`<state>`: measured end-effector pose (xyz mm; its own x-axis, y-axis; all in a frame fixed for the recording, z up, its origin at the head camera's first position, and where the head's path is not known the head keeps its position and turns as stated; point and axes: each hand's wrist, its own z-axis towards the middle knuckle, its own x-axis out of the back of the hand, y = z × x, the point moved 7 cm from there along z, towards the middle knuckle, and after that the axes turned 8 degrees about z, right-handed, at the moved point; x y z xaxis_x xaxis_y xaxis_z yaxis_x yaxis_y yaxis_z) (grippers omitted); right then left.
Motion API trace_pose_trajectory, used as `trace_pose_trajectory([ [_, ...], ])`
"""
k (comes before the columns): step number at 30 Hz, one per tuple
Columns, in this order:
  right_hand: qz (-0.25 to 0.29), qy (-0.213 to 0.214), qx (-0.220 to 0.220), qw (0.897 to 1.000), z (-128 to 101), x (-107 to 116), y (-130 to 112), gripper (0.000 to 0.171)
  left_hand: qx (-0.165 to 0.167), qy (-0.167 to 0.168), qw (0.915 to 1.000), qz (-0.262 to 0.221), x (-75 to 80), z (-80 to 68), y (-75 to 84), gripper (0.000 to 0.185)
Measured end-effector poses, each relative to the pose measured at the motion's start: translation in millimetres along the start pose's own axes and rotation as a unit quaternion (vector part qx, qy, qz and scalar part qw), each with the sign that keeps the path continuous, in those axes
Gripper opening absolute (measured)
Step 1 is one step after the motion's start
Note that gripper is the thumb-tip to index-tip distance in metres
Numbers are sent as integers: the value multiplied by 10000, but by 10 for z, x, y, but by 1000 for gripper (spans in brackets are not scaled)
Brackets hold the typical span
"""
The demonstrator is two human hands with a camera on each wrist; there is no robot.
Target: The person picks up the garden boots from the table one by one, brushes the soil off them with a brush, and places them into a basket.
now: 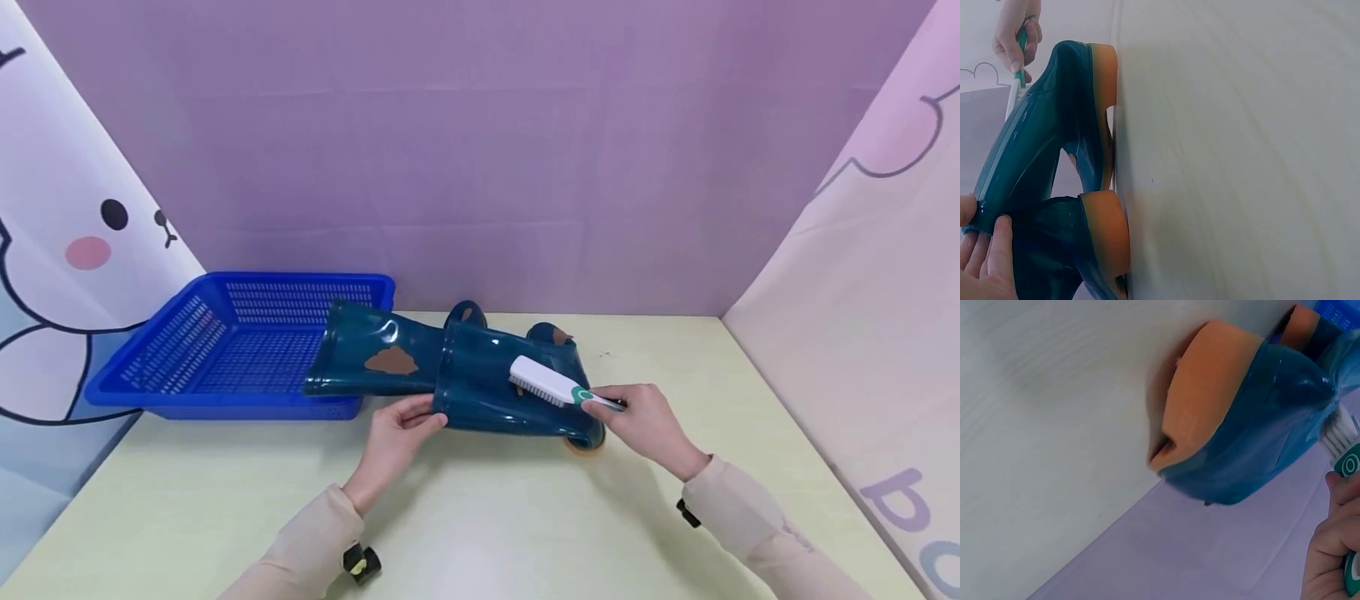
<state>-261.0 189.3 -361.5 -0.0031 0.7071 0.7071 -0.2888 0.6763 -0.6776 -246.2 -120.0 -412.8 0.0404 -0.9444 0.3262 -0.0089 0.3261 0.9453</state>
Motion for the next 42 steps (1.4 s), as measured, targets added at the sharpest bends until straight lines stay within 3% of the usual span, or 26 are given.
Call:
trace_pose_trajectory([
  [9,-136,-194,-104,9997,-49,9,14,27,-9,-54,10000,-16,-28,6,-16,31],
  [15,-244,33,-184,9995,-107,136,70,25,0,-58,10000,-5,-25,13,-21,31],
  [24,-206,-66,99,9997,-93,9,-52,27,-21,-86,10000,21,-17,5,-3,32],
  [36,-647,265,5,9976,-221,289,109,22,-85,-68,9999,52,4,25,6,32],
  [42,-584,406,10,9975,-237,335,128,24,-41,-87,9999,68,-6,18,-5,32],
])
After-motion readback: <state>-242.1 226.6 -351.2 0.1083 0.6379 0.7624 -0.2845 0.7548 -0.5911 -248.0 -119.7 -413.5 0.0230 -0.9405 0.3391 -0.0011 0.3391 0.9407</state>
